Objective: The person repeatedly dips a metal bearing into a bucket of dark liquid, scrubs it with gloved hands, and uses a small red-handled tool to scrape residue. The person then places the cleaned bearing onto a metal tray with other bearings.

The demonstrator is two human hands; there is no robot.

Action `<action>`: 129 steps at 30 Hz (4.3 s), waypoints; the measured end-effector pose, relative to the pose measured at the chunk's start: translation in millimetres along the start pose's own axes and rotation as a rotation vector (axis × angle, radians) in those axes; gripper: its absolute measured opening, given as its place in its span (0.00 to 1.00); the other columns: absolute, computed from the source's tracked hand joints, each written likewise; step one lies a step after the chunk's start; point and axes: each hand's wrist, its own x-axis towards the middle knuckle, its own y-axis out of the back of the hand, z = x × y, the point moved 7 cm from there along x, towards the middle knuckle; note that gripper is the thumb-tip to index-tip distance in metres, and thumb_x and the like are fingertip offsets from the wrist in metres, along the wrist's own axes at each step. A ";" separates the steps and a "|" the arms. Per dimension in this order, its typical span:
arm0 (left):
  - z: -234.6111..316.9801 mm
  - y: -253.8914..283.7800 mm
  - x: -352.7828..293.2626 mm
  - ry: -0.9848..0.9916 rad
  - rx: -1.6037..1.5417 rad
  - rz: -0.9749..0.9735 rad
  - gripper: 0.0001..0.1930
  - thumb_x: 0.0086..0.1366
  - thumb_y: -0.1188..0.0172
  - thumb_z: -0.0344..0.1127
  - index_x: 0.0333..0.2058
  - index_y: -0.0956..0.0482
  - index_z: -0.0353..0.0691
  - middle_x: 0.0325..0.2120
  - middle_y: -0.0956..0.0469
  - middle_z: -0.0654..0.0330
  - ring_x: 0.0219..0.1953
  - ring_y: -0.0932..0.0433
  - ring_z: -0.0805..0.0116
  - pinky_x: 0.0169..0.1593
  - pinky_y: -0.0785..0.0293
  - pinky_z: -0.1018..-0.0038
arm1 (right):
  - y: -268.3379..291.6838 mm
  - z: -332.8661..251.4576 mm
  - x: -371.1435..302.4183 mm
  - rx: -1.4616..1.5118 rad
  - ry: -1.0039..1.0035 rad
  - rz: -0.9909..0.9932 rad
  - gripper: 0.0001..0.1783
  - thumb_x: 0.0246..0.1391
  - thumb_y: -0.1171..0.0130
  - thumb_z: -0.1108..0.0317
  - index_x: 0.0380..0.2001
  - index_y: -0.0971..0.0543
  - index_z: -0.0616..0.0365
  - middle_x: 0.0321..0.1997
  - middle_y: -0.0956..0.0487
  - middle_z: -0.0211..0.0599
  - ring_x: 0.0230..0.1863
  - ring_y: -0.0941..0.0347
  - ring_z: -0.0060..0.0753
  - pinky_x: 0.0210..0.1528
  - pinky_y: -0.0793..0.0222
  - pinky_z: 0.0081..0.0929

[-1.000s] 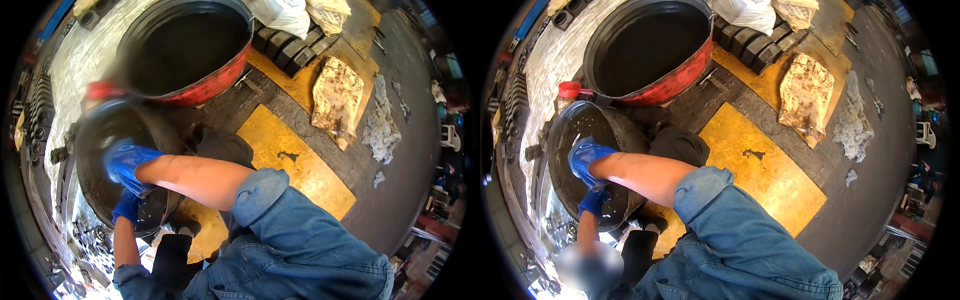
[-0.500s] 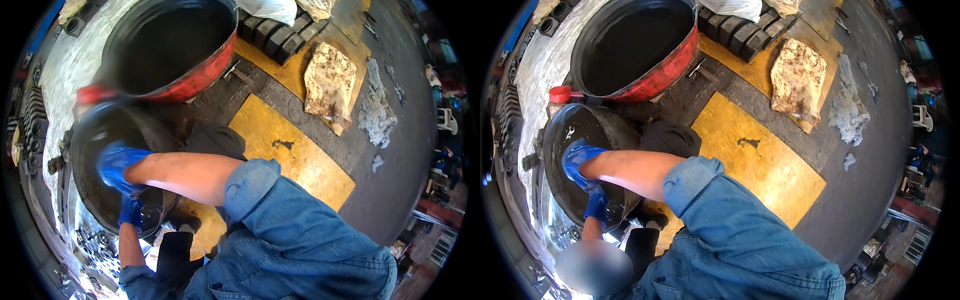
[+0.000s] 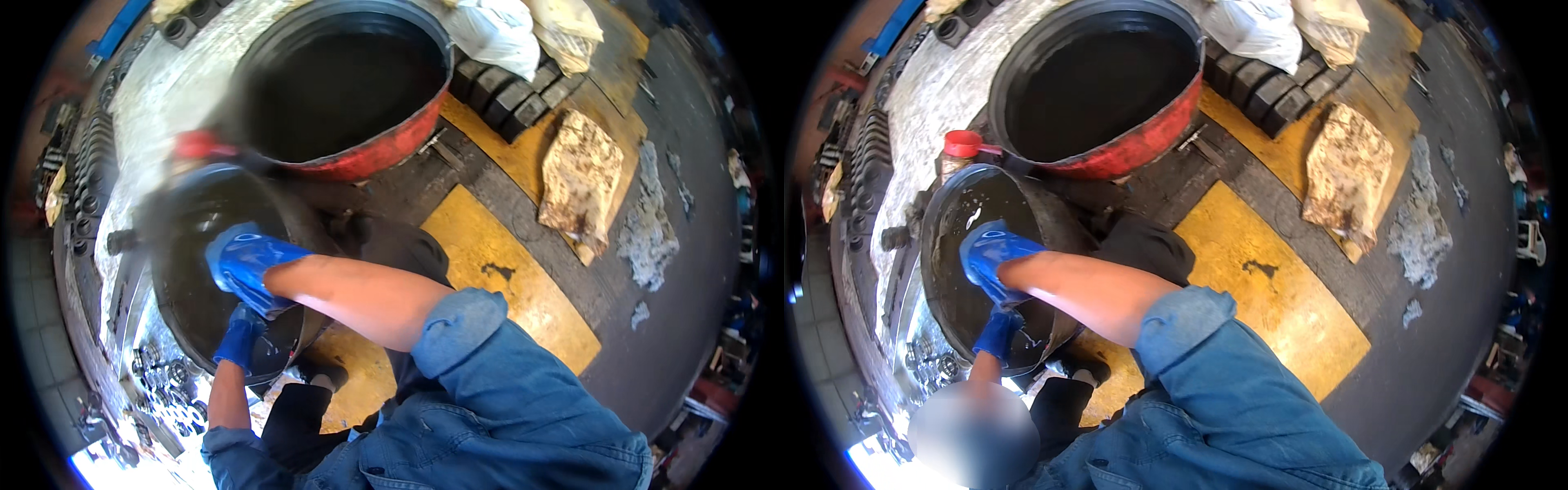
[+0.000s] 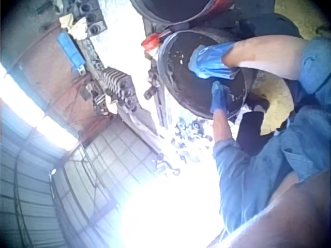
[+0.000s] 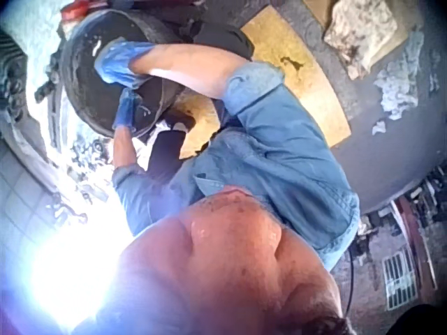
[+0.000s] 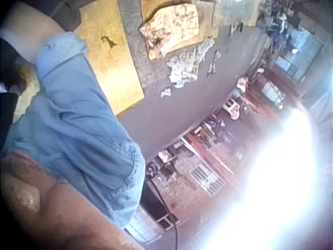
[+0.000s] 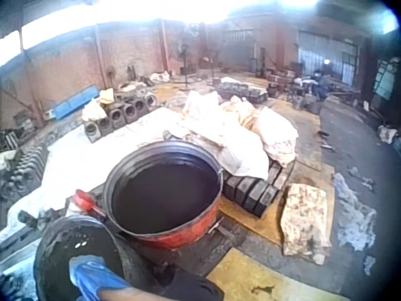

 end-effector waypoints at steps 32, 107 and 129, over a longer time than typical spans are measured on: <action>-49.0 51.3 -97.8 0.036 -1.687 0.045 0.20 0.69 0.38 0.45 0.51 0.19 0.36 0.35 0.19 0.62 0.38 0.22 0.72 0.39 0.25 0.72 | 16.4 -1.4 30.1 -0.077 -0.303 -0.257 0.24 0.63 0.45 0.48 0.53 0.20 0.51 0.52 0.17 0.46 0.55 0.21 0.51 0.59 0.27 0.45; -26.1 72.1 -101.2 0.181 -1.641 0.358 0.20 0.67 0.33 0.42 0.50 0.21 0.33 0.40 0.17 0.53 0.42 0.19 0.63 0.48 0.24 0.66 | 9.5 -2.5 29.3 -0.080 -0.316 -0.315 0.23 0.66 0.47 0.50 0.55 0.21 0.53 0.55 0.18 0.45 0.57 0.22 0.49 0.61 0.27 0.45; -49.6 69.2 -126.0 0.165 -1.879 0.270 0.20 0.67 0.41 0.29 0.58 0.22 0.36 0.52 0.19 0.53 0.49 0.18 0.65 0.55 0.22 0.72 | 2.1 -11.9 34.2 -0.098 -0.310 -0.336 0.24 0.66 0.46 0.49 0.54 0.21 0.55 0.52 0.17 0.46 0.55 0.21 0.49 0.59 0.26 0.45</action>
